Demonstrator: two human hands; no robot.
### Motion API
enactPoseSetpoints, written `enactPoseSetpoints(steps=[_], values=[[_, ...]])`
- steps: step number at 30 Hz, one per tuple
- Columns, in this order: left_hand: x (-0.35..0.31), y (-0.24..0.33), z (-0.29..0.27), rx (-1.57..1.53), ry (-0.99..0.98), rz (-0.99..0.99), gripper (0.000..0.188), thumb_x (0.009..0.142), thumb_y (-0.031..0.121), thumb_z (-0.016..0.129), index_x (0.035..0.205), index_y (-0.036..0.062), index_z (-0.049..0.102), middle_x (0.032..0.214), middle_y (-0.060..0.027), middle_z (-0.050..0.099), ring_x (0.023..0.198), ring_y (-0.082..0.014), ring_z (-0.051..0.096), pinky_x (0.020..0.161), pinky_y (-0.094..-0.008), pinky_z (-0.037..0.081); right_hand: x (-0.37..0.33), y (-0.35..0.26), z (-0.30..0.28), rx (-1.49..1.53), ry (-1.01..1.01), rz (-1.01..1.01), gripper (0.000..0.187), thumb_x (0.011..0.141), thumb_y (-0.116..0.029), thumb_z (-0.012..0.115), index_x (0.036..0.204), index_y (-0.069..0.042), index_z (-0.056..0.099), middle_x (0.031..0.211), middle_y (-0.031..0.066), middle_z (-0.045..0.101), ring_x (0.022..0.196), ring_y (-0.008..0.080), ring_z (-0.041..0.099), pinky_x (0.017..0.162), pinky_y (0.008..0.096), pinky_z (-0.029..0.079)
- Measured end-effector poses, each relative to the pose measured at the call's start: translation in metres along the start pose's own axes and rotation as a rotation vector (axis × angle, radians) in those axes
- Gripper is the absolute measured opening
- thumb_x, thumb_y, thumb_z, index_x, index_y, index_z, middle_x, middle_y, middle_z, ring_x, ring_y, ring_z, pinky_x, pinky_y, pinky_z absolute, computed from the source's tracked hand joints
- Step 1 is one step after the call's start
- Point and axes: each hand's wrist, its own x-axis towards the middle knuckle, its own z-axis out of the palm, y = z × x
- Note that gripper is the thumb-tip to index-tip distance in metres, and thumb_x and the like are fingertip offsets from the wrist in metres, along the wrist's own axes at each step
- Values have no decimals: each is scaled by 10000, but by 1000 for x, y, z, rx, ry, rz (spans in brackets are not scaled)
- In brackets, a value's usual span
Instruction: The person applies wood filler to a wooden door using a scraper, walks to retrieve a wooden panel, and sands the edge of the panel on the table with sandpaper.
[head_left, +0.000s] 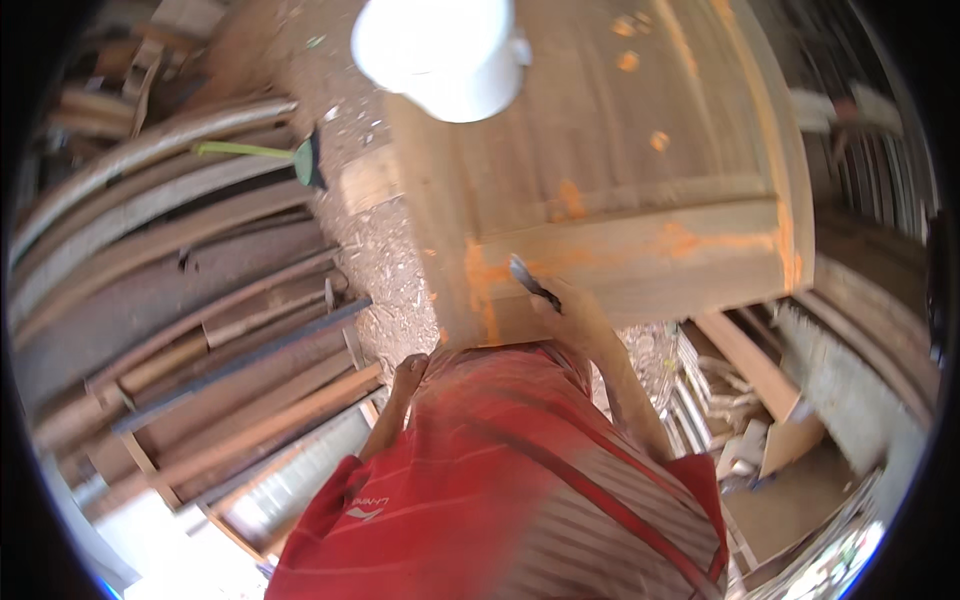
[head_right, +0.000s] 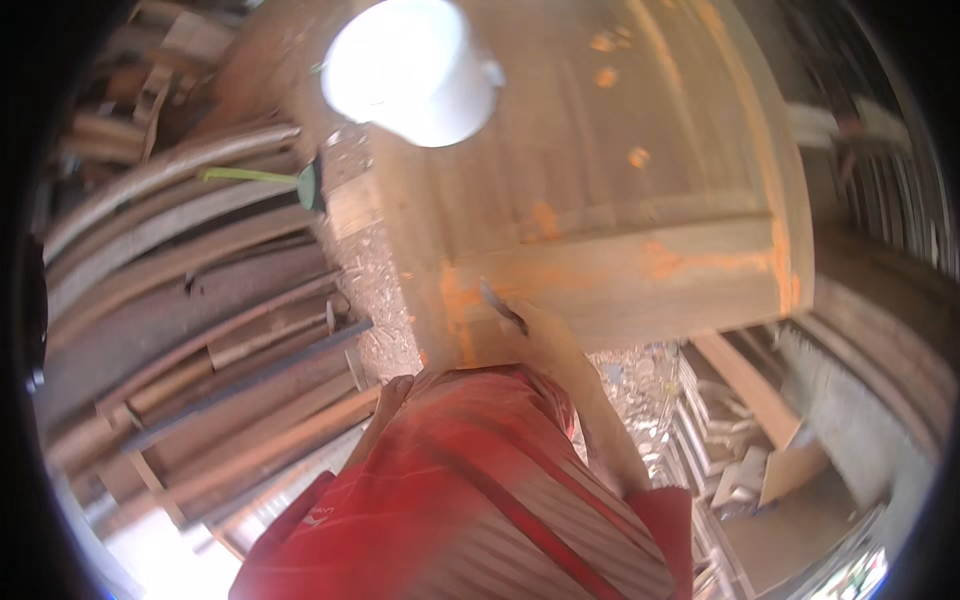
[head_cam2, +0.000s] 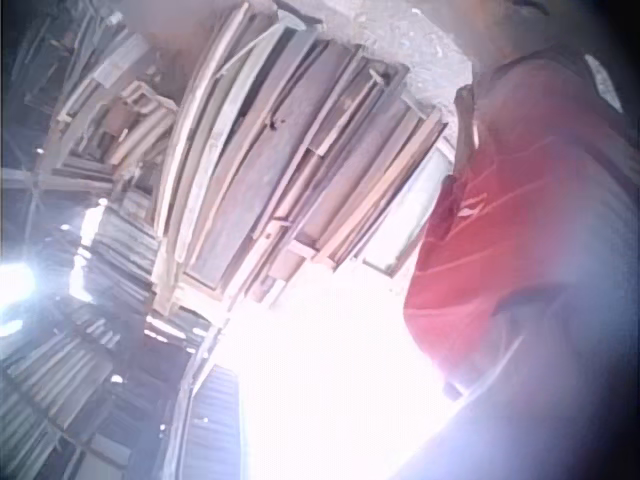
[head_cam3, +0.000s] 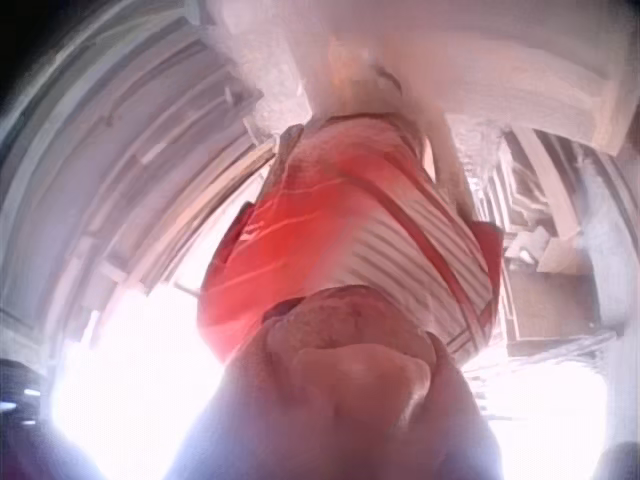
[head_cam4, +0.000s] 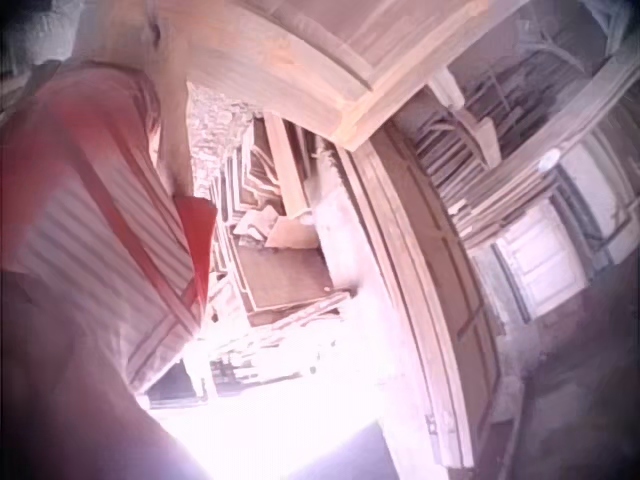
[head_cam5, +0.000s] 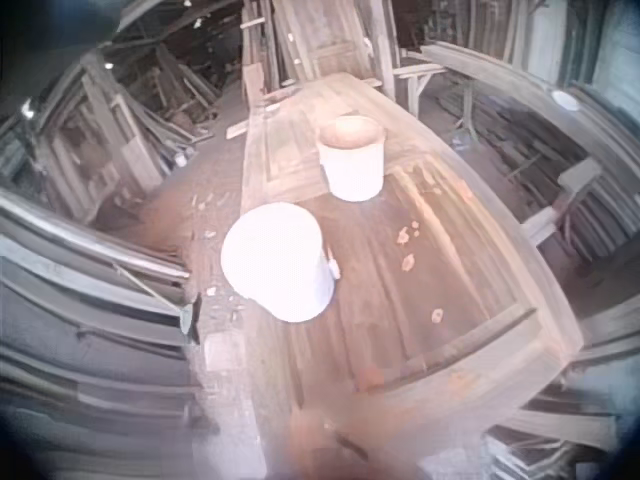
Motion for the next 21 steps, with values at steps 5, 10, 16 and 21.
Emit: enactPoseSetpoints(steps=[5, 10, 16, 21], values=[[-26, -86, -56, -178, 42, -90, 449, 956, 403, 618, 1150, 17, 742, 1182, -221, 729, 1127, -318, 697, 985, -418, 530, -24, -80, 142, -166, -42, 64, 329, 984, -191, 597, 1242, 3, 664, 970, 189, 693, 845, 272, 653, 788, 376, 513], [-23, -245, -46, -231, 362, 153, 199, 891, 185, 636, 998, 36, 712, 1072, -197, 719, 1076, -373, 688, 947, -449, 555, -31, -109, 288, -268, -115, -142, 225, 997, -181, 546, 1030, -4, 681, 740, 9, 584, 668, 100, 527, 614, 277, 431], [-60, -381, -97, 42, 328, 104, 248, 922, 232, 599, 1028, 24, 686, 996, -239, 702, 1016, -420, 698, 877, -509, 577, -19, -154, 433, -366, -45, 42, 231, 968, -169, 542, 1060, 10, 655, 663, 17, 547, 551, 110, 483, 514, 304, 405], [-111, -463, -131, -8, 184, -294, 225, 935, 165, 562, 1039, 56, 729, 1029, -234, 727, 1028, -420, 710, 859, -502, 590, 0, -216, 558, -407, -186, -53, 231, 981, -140, 542, 1131, 16, 623, 682, 21, 562, 534, 86, 487, 478, 276, 379]])
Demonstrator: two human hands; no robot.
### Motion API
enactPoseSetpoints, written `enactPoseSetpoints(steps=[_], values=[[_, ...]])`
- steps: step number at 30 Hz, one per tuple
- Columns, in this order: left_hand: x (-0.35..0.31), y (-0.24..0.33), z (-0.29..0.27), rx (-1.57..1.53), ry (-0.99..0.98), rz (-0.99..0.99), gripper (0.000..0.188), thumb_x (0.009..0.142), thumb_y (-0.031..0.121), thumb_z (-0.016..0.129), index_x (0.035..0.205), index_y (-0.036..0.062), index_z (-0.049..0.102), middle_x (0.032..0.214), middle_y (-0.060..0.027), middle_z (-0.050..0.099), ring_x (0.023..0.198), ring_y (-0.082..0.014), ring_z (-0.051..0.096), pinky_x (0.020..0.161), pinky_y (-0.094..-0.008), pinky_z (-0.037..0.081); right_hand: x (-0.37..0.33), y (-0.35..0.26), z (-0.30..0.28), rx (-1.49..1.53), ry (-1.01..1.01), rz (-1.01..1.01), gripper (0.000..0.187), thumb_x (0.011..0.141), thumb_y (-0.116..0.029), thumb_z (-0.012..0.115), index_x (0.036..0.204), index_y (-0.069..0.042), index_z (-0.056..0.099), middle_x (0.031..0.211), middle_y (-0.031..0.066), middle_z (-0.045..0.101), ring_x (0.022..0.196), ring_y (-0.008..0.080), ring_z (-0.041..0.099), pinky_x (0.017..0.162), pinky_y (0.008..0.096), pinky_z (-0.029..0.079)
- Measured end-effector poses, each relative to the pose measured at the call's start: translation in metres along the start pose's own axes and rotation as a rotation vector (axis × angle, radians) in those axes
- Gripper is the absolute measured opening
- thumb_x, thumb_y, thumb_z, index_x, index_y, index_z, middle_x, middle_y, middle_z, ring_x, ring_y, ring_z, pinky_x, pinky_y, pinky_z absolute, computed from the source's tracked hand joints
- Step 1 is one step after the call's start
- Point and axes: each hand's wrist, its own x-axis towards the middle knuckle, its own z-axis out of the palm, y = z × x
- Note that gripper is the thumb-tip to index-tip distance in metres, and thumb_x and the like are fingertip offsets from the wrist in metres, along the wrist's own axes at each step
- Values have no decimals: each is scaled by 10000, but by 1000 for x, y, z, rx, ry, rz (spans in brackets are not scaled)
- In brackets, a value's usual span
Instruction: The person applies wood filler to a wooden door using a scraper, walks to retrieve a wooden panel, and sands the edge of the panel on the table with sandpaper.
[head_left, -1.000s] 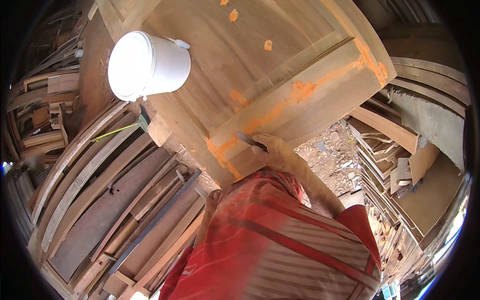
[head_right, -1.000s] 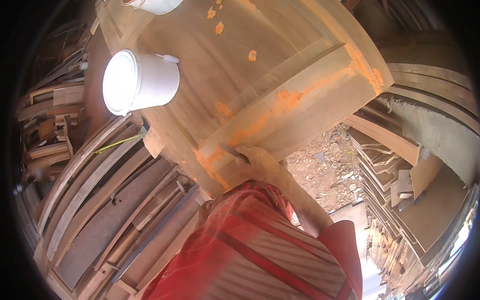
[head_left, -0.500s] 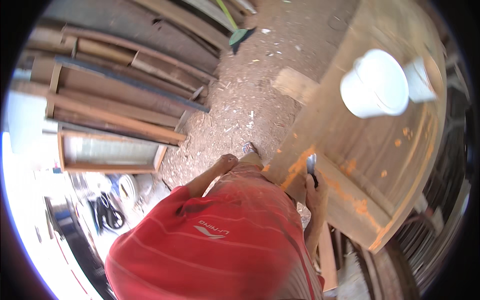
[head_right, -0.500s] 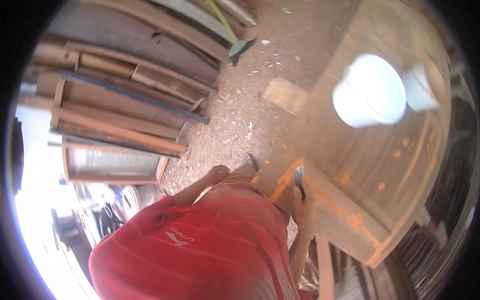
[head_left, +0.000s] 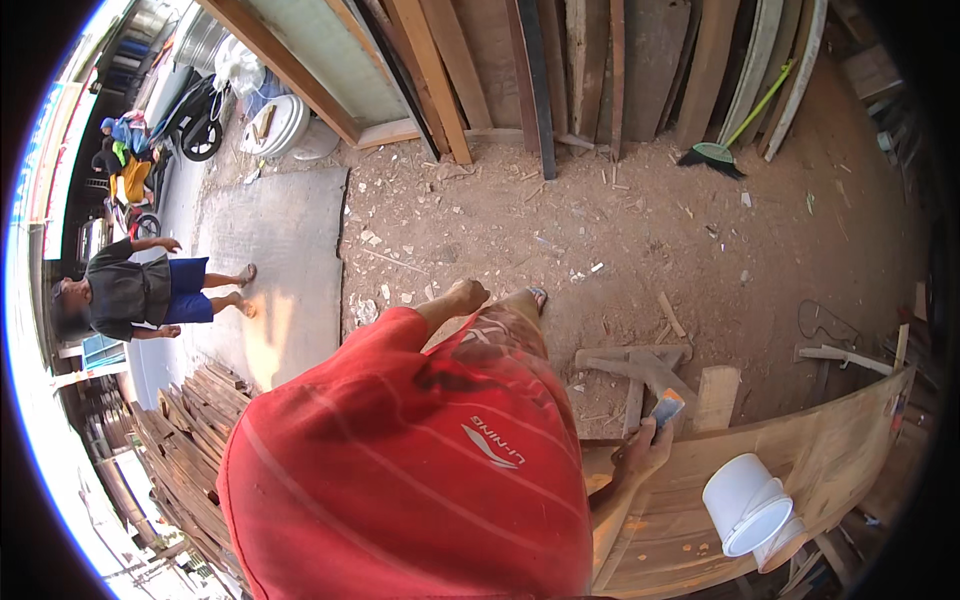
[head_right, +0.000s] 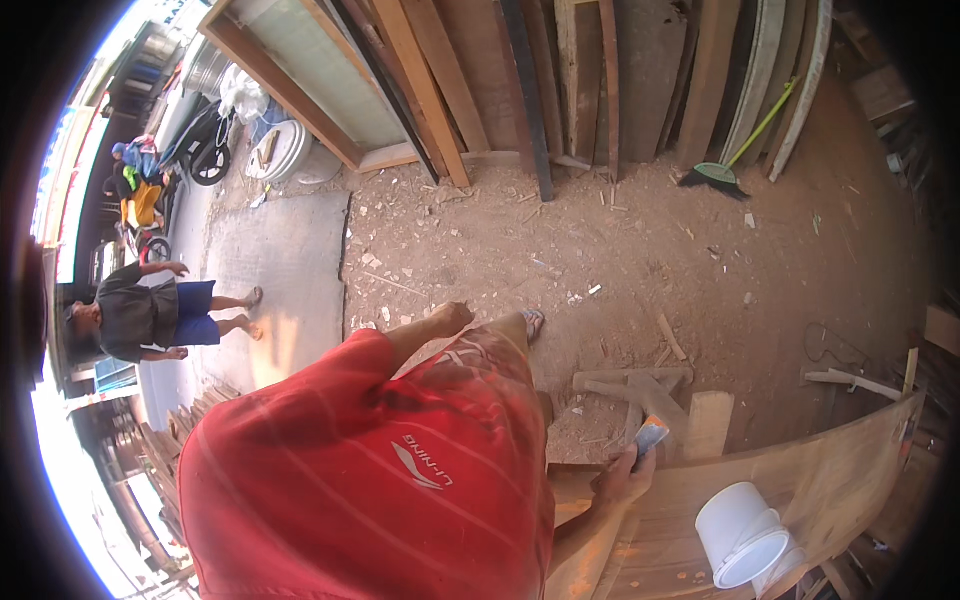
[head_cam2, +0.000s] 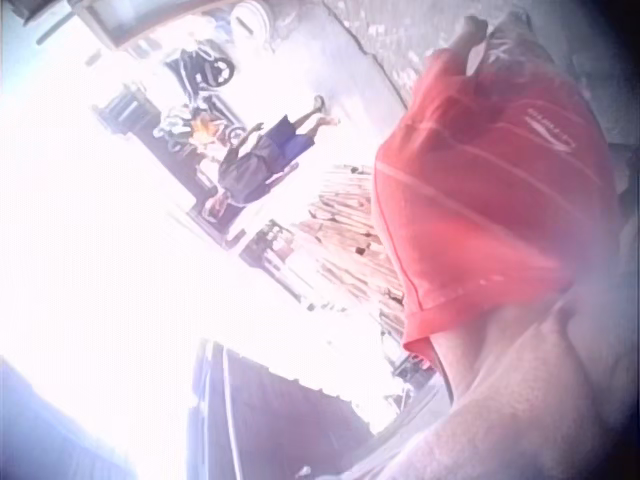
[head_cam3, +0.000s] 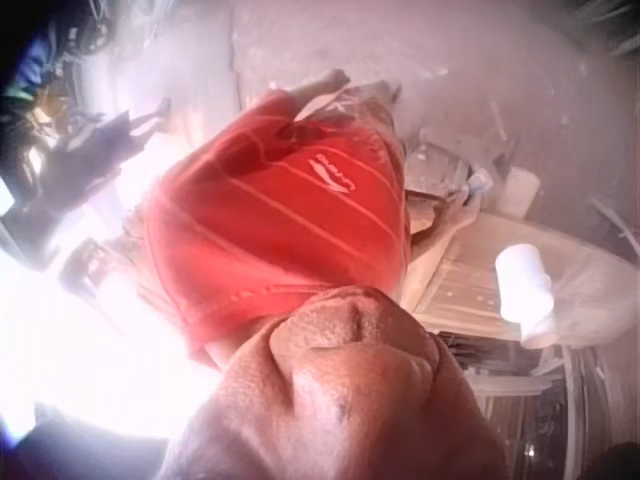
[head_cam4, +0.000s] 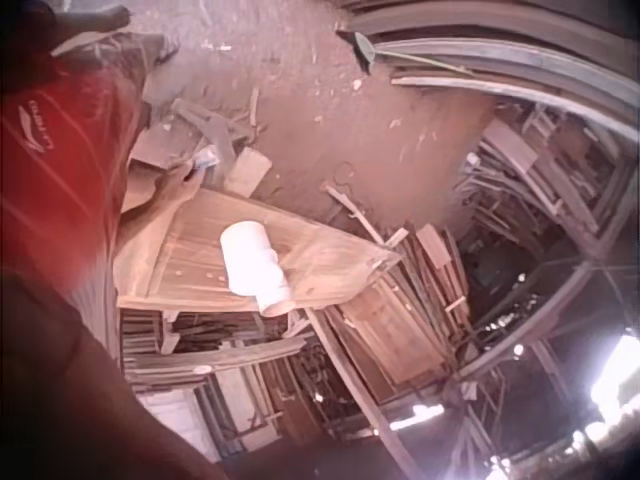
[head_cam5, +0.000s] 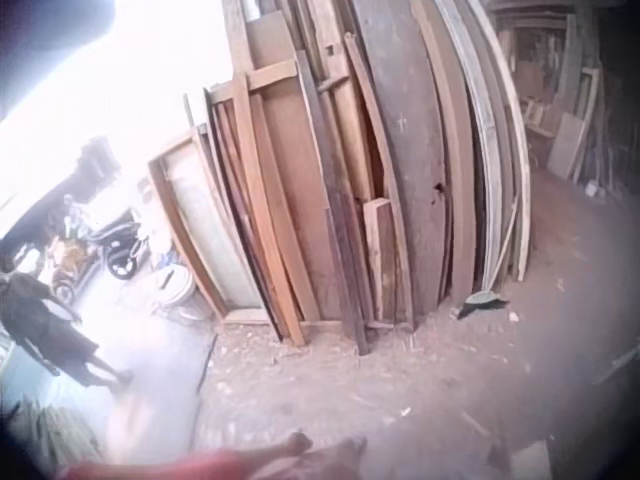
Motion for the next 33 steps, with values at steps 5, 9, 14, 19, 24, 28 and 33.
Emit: enactPoseSetpoints(steps=[5, 9, 14, 19, 24, 28, 33], values=[[0, -73, -23, -22, 72, 81, 314, 970, 264, 538, 1057, 41, 742, 1082, -245, 724, 1026, -436, 704, 862, -511, 572, 42, -39, 68, -76, -65, -91, 310, 967, -116, 563, 1228, 37, 630, 715, 31, 580, 561, 89, 491, 506, 284, 395], [31, -97, -61, -798, 198, -280, 269, 937, 270, 587, 908, 37, 717, 907, -262, 705, 916, -493, 668, 766, -522, 533, 94, -75, 105, -79, -208, -19, 324, 959, -128, 596, 1240, 30, 633, 771, 31, 604, 618, 98, 546, 556, 289, 444], [120, -70, -133, -1243, 61, -504, 217, 1017, 263, 541, 843, 143, 590, 720, 29, 563, 614, -116, 553, 489, -311, 413, 194, -103, 111, -56, -265, -93, 347, 970, -230, 640, 1226, 3, 645, 825, 151, 672, 691, 217, 658, 664, 386, 509], [236, -17, -167, 123, -152, -163, 420, 980, 396, 487, 845, 32, 648, 910, -209, 710, 931, -362, 704, 794, -472, 526, 246, -82, 36, -90, -70, -57, 308, 926, -210, 589, 1094, 40, 650, 999, 285, 681, 978, 464, 638, 845, 498, 486], [334, 108, -252, -503, -99, -63, 317, 940, 334, 556, 819, 47, 613, 851, -183, 669, 828, -387, 648, 695, -486, 501, 349, -84, -21, 14, 83, 6, 287, 928, -225, 586, 1027, 37, 649, 898, 242, 682, 835, 398, 649, 763, 467, 497], [397, 168, -343, -737, -165, 112, 250, 1005, 291, 541, 802, 145, 527, 679, -2, 497, 563, -139, 509, 470, -313, 416, 418, -128, -62, 140, 181, 10, 273, 947, -237, 592, 986, 24, 661, 735, 144, 671, 666, 231, 660, 636, 387, 513], [508, 253, -446, -1556, -829, -404, 302, 1008, 315, 558, 767, 134, 537, 656, -11, 494, 526, -121, 487, 433, -310, 401, 488, -202, -131, 260, 267, 129, 307, 950, -215, 593, 1104, 36, 681, 780, 140, 696, 706, 204, 696, 670, 361, 544]])
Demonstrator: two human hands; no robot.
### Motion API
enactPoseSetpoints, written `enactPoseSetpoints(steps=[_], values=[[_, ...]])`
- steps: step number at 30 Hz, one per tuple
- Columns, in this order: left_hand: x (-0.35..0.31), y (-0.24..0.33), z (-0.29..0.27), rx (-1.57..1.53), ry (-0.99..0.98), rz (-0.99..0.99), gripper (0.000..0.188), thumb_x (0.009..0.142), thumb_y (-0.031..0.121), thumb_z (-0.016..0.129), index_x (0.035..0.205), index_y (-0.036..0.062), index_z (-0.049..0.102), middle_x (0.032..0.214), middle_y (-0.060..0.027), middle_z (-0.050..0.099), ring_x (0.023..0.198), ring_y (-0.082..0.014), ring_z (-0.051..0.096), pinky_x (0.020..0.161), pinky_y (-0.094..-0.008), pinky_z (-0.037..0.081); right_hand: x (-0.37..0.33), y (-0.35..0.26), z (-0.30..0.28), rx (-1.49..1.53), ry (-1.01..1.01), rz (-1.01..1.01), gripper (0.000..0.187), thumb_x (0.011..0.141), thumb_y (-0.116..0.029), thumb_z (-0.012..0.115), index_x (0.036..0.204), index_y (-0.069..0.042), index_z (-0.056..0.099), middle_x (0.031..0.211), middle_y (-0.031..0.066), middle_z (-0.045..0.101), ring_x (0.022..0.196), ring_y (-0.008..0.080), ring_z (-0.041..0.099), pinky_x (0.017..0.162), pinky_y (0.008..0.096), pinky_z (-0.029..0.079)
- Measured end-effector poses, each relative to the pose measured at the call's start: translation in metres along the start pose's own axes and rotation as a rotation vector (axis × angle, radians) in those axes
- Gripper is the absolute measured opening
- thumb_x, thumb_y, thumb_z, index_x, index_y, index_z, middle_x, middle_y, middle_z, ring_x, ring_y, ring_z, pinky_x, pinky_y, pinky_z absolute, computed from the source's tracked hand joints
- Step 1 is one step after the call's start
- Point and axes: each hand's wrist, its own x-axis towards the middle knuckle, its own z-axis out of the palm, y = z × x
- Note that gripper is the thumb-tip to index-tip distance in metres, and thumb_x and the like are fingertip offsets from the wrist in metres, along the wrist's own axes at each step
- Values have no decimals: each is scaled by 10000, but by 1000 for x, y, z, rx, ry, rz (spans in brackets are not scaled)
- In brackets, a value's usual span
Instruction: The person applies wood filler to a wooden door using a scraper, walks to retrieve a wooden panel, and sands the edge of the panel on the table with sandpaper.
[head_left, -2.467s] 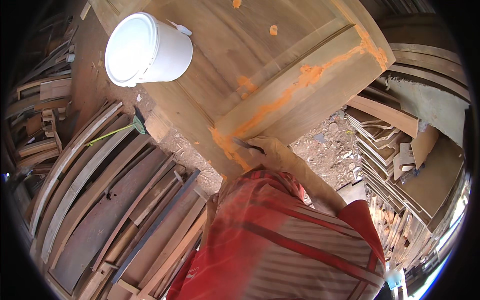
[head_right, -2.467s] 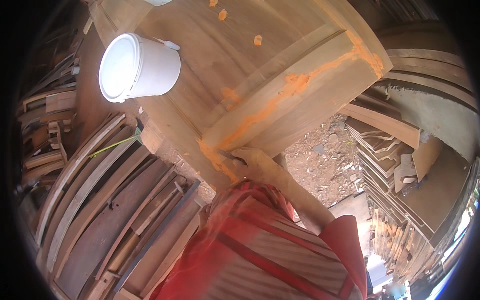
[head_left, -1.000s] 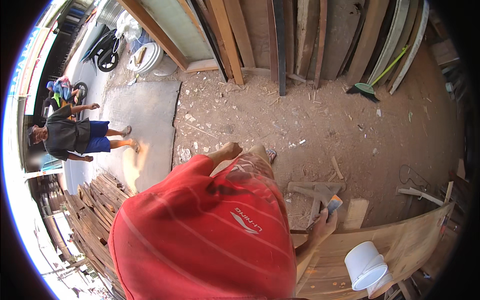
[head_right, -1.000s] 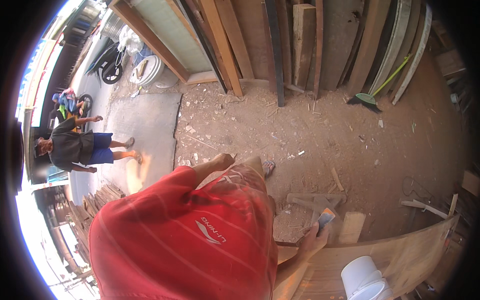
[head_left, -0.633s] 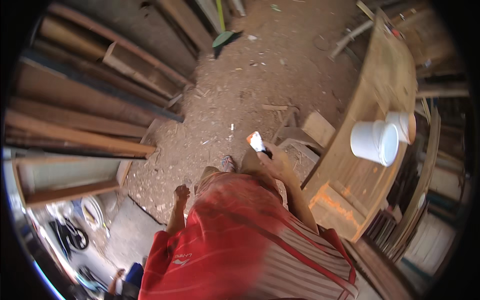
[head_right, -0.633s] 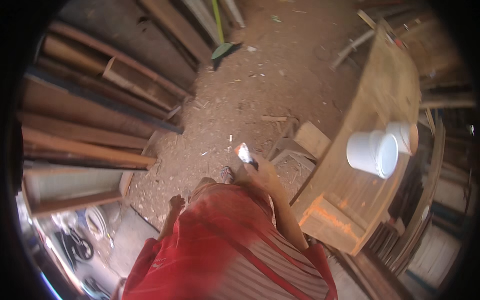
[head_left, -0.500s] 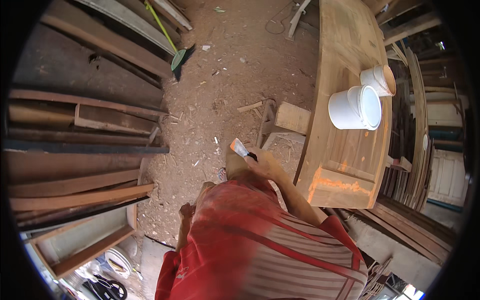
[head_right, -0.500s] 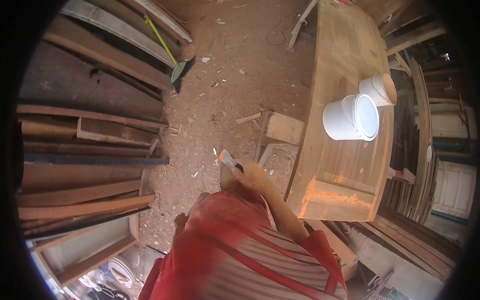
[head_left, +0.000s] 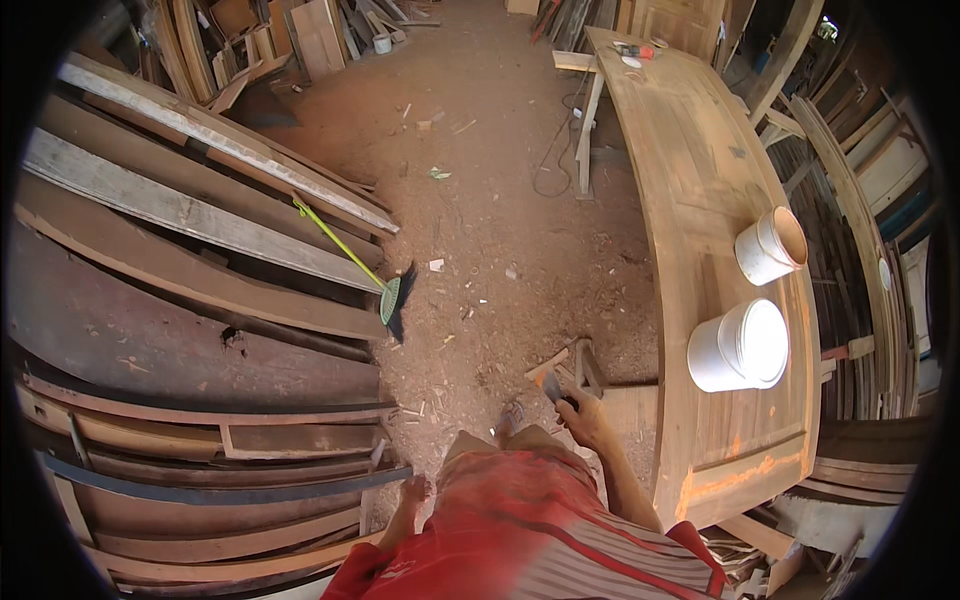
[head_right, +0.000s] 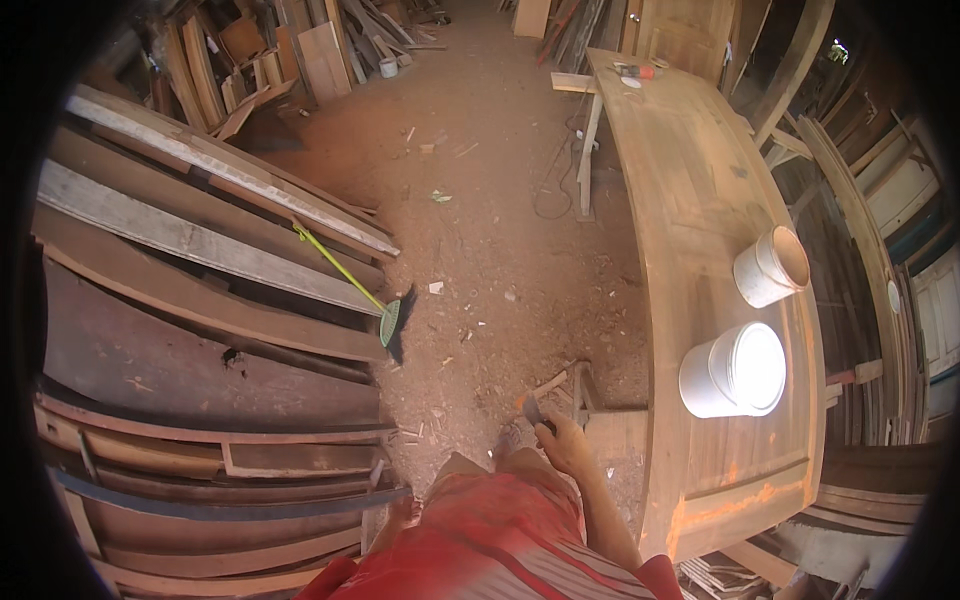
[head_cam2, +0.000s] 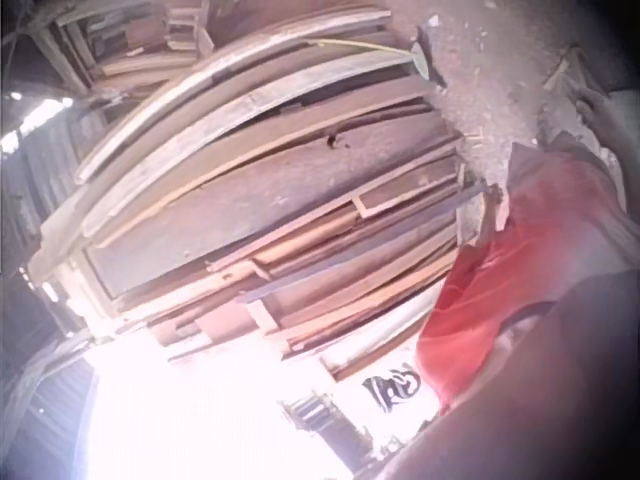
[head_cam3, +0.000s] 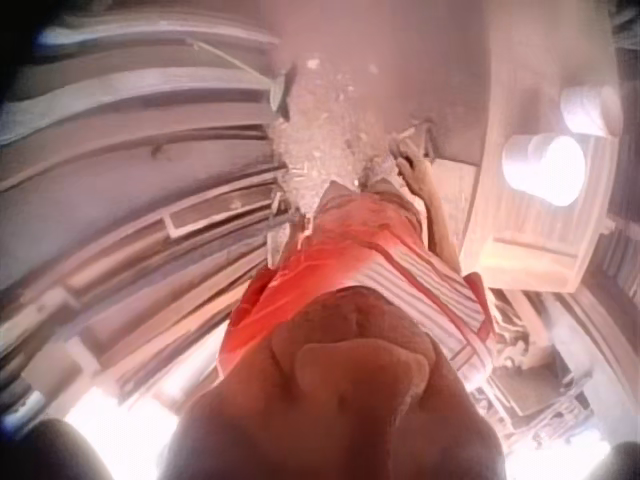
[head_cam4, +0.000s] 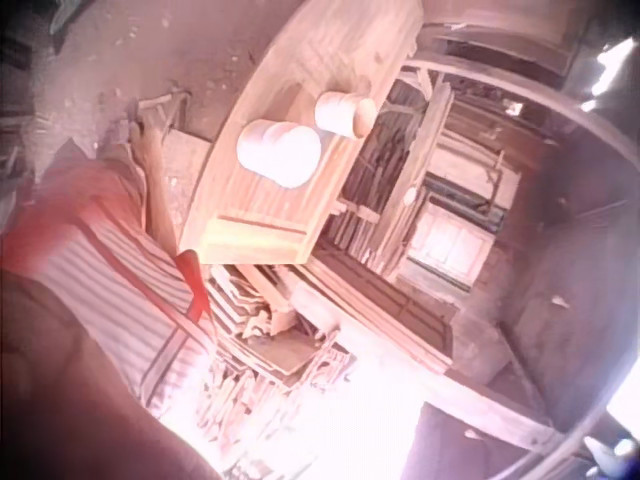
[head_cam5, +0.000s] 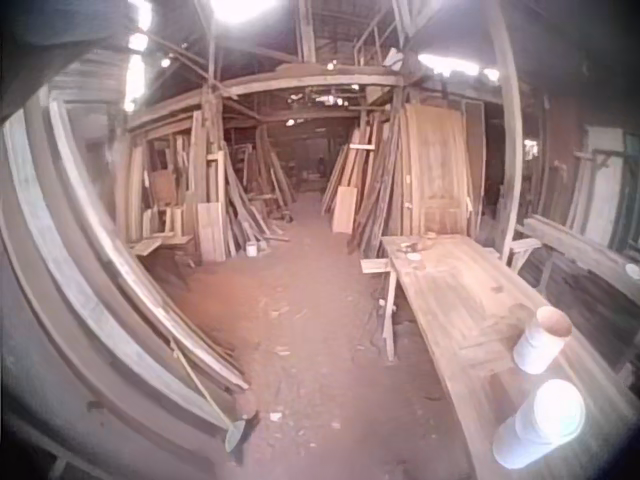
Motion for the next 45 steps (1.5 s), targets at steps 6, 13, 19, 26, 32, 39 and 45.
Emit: enactPoseSetpoints(steps=[6, 13, 19, 26, 32, 39, 45], values=[[43, 146, 133, 1178, 392, 477, 300, 956, 354, 611, 996, 72, 706, 870, -98, 726, 743, -250, 698, 601, -345, 523, 71, -82, -23, 95, 216, 33, 290, 948, -170, 609, 1107, 60, 686, 773, 104, 688, 655, 149, 665, 599, 306, 526], [146, 369, 258, 1597, 120, 420, 193, 949, 308, 591, 896, 127, 630, 759, -23, 575, 655, -229, 587, 568, -338, 466, 194, -118, -31, 204, 535, 119, 302, 966, -173, 606, 1133, 71, 670, 781, 92, 674, 658, 138, 654, 604, 303, 528], [272, 536, 401, 583, -31, -267, 167, 955, 259, 568, 809, 180, 547, 663, 41, 404, 550, -174, 444, 521, -308, 396, 259, -170, -69, 239, 810, 220, 342, 968, -218, 616, 1166, 57, 659, 784, 100, 670, 686, 153, 652, 648, 340, 532], [402, 513, 679, 1657, -232, 408, 195, 971, 249, 578, 872, 81, 578, 753, -26, 570, 626, -152, 556, 549, -307, 449, 253, -166, -160, 436, 1532, 391, 268, 1018, -209, 607, 1121, 26, 686, 709, 19, 608, 614, 94, 575, 551, 277, 477], [402, 279, 910, 1964, -852, 539, 430, 1039, 331, 596, 1295, -14, 620, 1171, -196, 708, 1070, -275, 699, 919, -378, 551, 221, -110, -285, 495, 2021, 405, 269, 992, -261, 661, 1009, 7, 651, 692, 13, 564, 588, 84, 527, 527, 265, 440], [327, -9, 1116, 2172, -1521, 248, 523, 1009, 328, 655, 1399, -4, 549, 1307, -233, 651, 1189, -341, 654, 1035, -437, 516, 198, -38, -432, 611, 2148, 487, 328, 943, -318, 732, 939, 3, 662, 709, 7, 559, 570, 87, 512, 517, 291, 439], [336, -170, 1194, 1975, -2127, 698, 850, 838, 391, 815, 1486, -16, 447, 1558, -289, 375, 1452, -429, 377, 1178, -504, 377, 208, 11, -507, 342, 2000, 766, 424, 897, -324, 741, 1023, 78, 699, 919, 185, 598, 834, 292, 608, 766, 432, 512]])
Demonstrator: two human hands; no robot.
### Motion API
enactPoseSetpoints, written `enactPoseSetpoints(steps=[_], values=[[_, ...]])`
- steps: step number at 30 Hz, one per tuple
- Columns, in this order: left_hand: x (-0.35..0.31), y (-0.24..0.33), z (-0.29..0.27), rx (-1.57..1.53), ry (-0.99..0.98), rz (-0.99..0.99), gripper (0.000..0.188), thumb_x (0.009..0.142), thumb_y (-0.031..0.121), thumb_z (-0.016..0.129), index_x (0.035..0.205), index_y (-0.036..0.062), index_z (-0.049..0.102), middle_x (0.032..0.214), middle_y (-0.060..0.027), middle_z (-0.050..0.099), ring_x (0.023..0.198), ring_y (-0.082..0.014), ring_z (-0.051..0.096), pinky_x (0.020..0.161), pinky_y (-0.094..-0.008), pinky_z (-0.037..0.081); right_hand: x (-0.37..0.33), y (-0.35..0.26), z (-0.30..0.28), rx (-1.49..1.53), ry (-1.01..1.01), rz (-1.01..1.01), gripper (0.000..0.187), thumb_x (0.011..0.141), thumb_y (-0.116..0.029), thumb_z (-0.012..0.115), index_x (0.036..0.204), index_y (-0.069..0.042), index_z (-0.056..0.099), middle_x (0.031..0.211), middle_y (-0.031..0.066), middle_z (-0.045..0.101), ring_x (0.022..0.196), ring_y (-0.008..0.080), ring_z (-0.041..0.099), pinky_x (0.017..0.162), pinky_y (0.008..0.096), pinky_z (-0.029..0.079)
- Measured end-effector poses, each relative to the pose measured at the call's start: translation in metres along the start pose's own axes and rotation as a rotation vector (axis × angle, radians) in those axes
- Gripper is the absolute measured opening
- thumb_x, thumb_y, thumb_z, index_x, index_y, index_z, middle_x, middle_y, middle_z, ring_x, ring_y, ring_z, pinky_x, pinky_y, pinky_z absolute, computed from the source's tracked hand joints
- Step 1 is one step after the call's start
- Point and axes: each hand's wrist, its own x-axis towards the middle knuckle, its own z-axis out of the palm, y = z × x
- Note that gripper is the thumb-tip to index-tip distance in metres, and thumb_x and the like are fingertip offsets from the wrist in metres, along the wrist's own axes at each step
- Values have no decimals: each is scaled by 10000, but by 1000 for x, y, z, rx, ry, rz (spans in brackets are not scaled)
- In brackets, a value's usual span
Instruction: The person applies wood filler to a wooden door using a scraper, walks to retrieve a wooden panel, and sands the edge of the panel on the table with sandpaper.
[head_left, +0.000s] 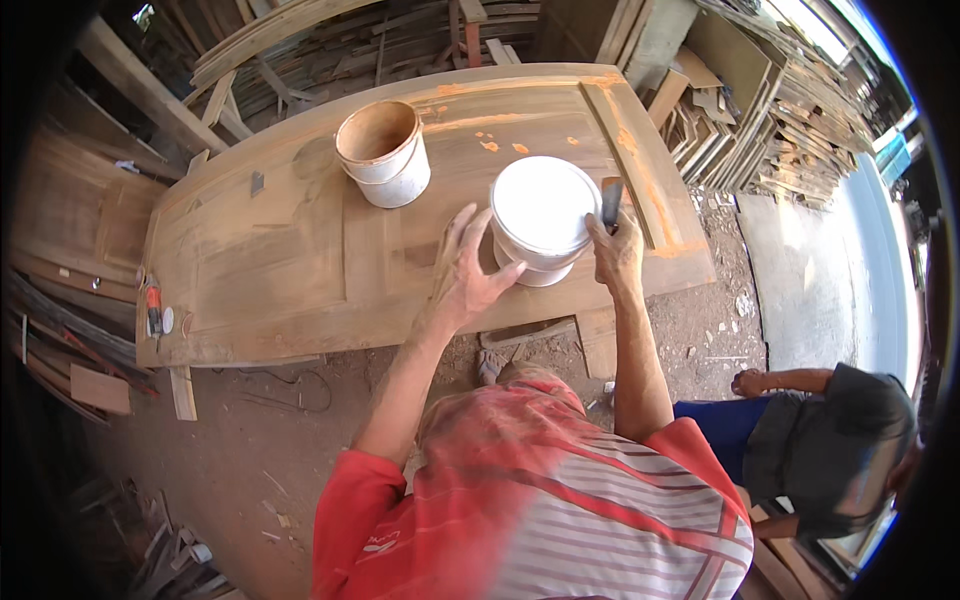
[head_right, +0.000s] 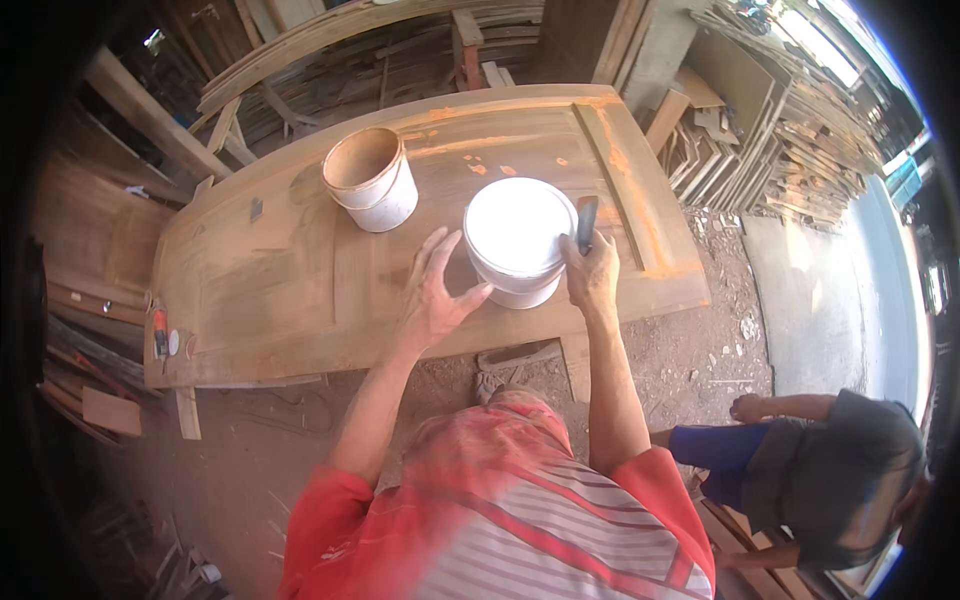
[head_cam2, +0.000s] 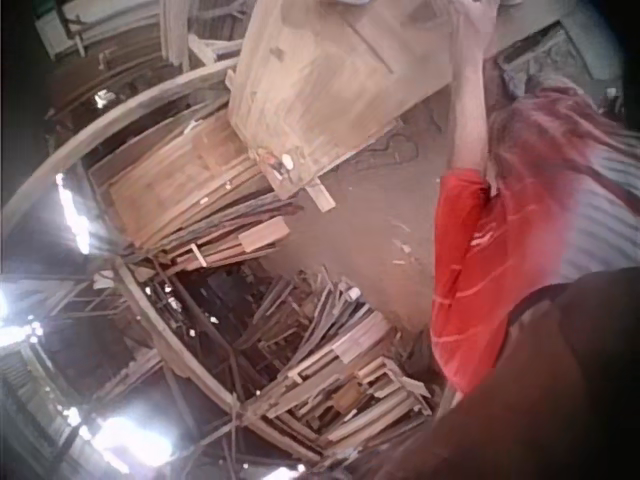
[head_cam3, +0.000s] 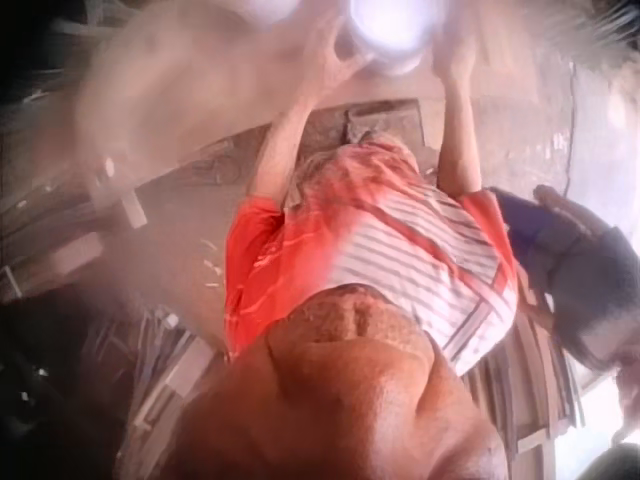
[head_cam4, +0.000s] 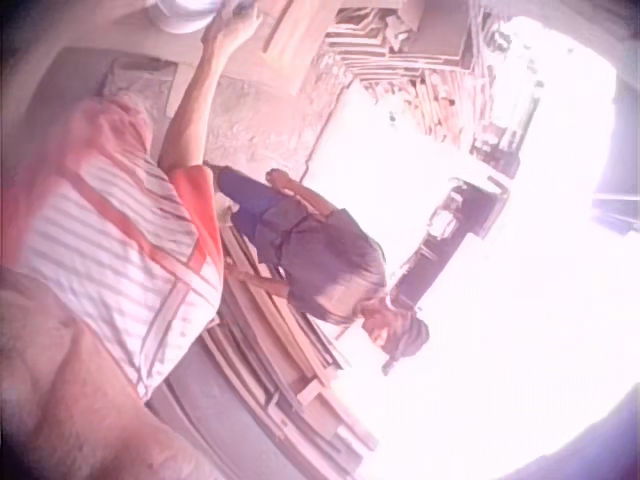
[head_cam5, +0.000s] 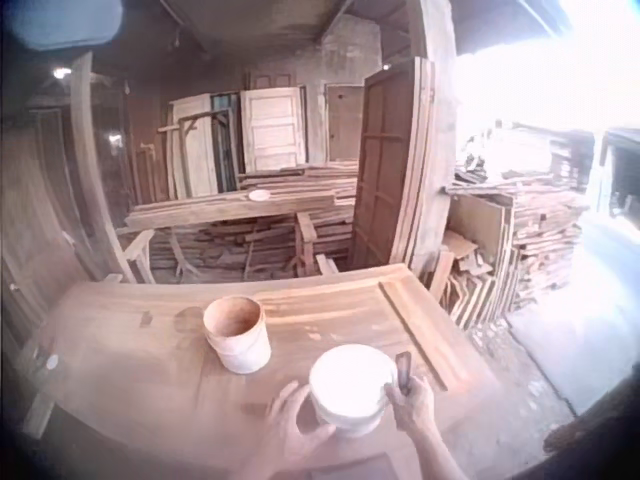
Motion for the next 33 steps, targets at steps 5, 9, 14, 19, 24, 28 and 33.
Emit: enactPoseSetpoints(steps=[5, 9, 14, 19, 24, 28, 33], values=[[65, -46, 21, -47, -142, 144, 1067, 678, 530, 877, 1483, -37, 465, 1586, -334, 290, 1490, -474, 270, 1217, -528, 303, 1, -6, 28, 90, 61, 40, 280, 942, -233, 705, 1013, 36, 685, 672, -2, 532, 552, 78, 498, 493, 284, 398], [74, -71, 28, -2, -141, 158, 1099, 674, 572, 871, 1499, -22, 452, 1593, -327, 282, 1523, -482, 174, 1232, -572, 249, 2, -22, 53, 183, 84, 170, 280, 960, -216, 699, 1143, -5, 699, 643, -27, 472, 436, 49, 377, 354, 251, 252], [90, -117, 26, 2, -189, 213, 1137, 650, 626, 864, 1497, -18, 462, 1579, -335, 293, 1498, -526, 173, 1221, -619, 222, 19, -45, 96, 307, 168, 219, 281, 970, -199, 712, 1184, -16, 700, 634, -33, 453, 402, 30, 332, 318, 235, 191], [90, -126, 27, -41, -139, 186, 1124, 660, 631, 855, 1500, -2, 463, 1550, -348, 318, 1462, -555, 220, 1191, -647, 258, 23, -68, 100, 207, 155, 154, 298, 998, -232, 680, 1200, -14, 701, 612, -38, 447, 376, 37, 338, 316, 235, 176], [96, -110, 15, -163, -100, 222, 1094, 699, 654, 817, 1511, 19, 452, 1538, -355, 327, 1436, -581, 271, 1147, -674, 323, 5, -98, 75, 152, 211, 187, 299, 1058, -311, 565, 954, -44, 649, 564, -23, 451, 358, 43, 311, 310, 237, 171], [105, -131, 14, -275, -219, 83, 1080, 801, 770, 670, 1567, 64, 383, 1586, -339, 314, 1453, -585, 291, 1153, -677, 341, 0, -54, 80, 90, 40, 139, 282, 1063, -253, 520, 946, -29, 646, 682, 35, 576, 520, 65, 467, 401, 205, 310], [122, -149, -2, -500, -289, 16, 1041, 894, 801, 527, 1609, 77, 312, 1615, -316, 312, 1506, -490, 291, 1219, -554, 307, -6, -40, 84, -89, -115, 143, 353, 1021, -97, 515, 1339, 13, 621, 864, 71, 605, 714, 128, 585, 657, 305, 497]])
